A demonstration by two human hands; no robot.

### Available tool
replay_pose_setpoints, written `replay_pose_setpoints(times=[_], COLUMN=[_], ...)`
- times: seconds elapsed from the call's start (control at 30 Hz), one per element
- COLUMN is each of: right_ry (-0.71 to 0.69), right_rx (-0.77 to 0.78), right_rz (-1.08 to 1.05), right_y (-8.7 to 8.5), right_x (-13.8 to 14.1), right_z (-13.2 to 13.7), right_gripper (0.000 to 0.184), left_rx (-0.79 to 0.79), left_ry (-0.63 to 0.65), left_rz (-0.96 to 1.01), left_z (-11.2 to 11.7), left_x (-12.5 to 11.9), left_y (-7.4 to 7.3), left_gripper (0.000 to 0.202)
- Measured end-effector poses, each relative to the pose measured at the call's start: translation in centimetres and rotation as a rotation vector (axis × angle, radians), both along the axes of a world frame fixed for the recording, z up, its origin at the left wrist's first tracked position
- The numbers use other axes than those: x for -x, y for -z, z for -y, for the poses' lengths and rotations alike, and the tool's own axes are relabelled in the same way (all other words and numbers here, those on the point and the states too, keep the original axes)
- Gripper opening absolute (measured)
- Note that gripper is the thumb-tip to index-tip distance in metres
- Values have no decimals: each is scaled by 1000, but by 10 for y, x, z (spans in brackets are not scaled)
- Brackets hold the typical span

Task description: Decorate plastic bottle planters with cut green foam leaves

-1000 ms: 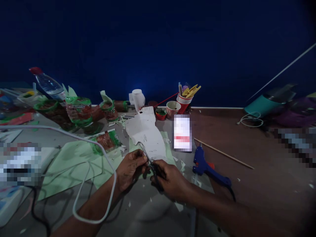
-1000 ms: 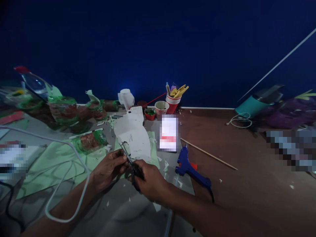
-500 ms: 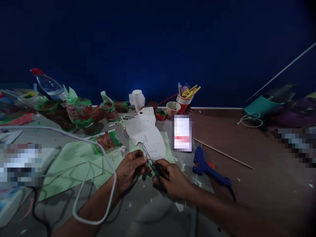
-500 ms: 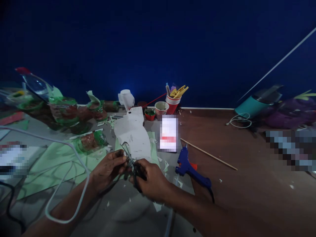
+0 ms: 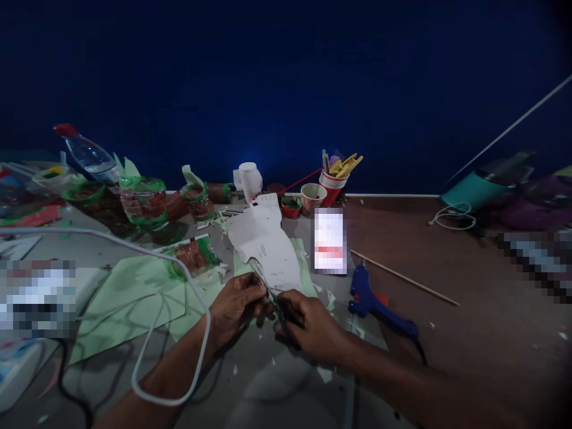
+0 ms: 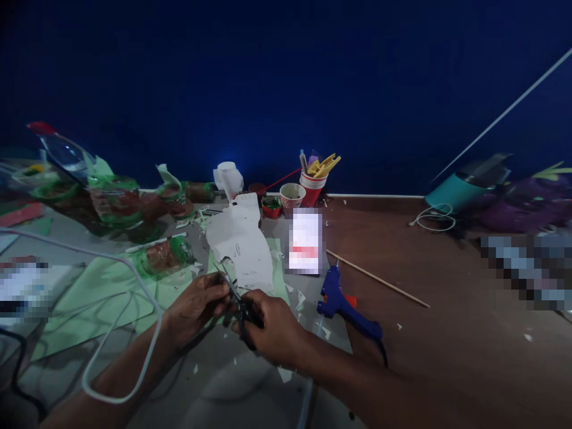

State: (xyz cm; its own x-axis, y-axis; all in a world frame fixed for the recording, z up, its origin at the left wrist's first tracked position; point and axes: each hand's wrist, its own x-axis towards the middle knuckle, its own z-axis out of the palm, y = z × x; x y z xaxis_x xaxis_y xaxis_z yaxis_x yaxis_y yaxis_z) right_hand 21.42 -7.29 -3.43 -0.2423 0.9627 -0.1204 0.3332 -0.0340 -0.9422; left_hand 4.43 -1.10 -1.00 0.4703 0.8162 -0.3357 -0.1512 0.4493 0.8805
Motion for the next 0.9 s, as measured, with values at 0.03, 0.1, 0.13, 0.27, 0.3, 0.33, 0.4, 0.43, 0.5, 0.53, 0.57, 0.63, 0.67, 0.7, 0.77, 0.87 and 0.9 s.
replay_pose_setpoints(times=[0.03,0.1,0.13,0.27,0.3,0.33,0.4,0.43,0.5,0.53,0.57,0.63,0.67,0.7,0.77,0.87,0.9], right_ry=[-2,-5,-6,-13,-14,-14,-13,-13,-11,-7,-5,-2,-1,6,41,123,153], right_rx=[1,6,8,2,-1,-1,11,17,21,18,17,19,22,25,17,-49,-87], right_rz=[0,-13,-20,-20,-23,-30,-42,-42,-21,-8,0,-10,-22,-32,-25,66,125], right_y=[1,2,3,6,6,5,4,3,1,0,0,-1,0,0,1,-2,-5], right_x=[0,0,1,1,2,2,2,2,1,1,1,0,0,0,-2,-8,-12], right_z=[0,0,0,1,1,1,1,1,0,-1,-1,-2,-3,-3,-5,-9,-11], right_gripper=[27,29,30,30,29,29,28,27,26,26,25,25,26,26,26,26,26], left_rx=[2,4,4,17,25,33,53,61,70,71,73,71,69,67,50,-37,-75], left_ry=[1,0,-2,-18,-21,-24,-28,-29,-32,-32,-33,-30,-26,-22,-23,-87,-132], left_rz=[-1,3,6,14,20,24,30,30,26,24,24,29,31,32,30,1,-9], left_z=[0,0,-1,0,0,1,1,1,0,0,0,0,0,1,0,-4,-6], left_x=[0,0,0,0,0,-1,0,0,0,0,-1,-1,-1,-1,-1,1,3], left_y=[0,0,0,0,-1,-1,-2,-3,-4,-4,-4,-5,-5,-6,-6,-4,-3], left_gripper=[24,24,24,25,25,25,25,25,26,27,27,28,28,28,27,27,28])
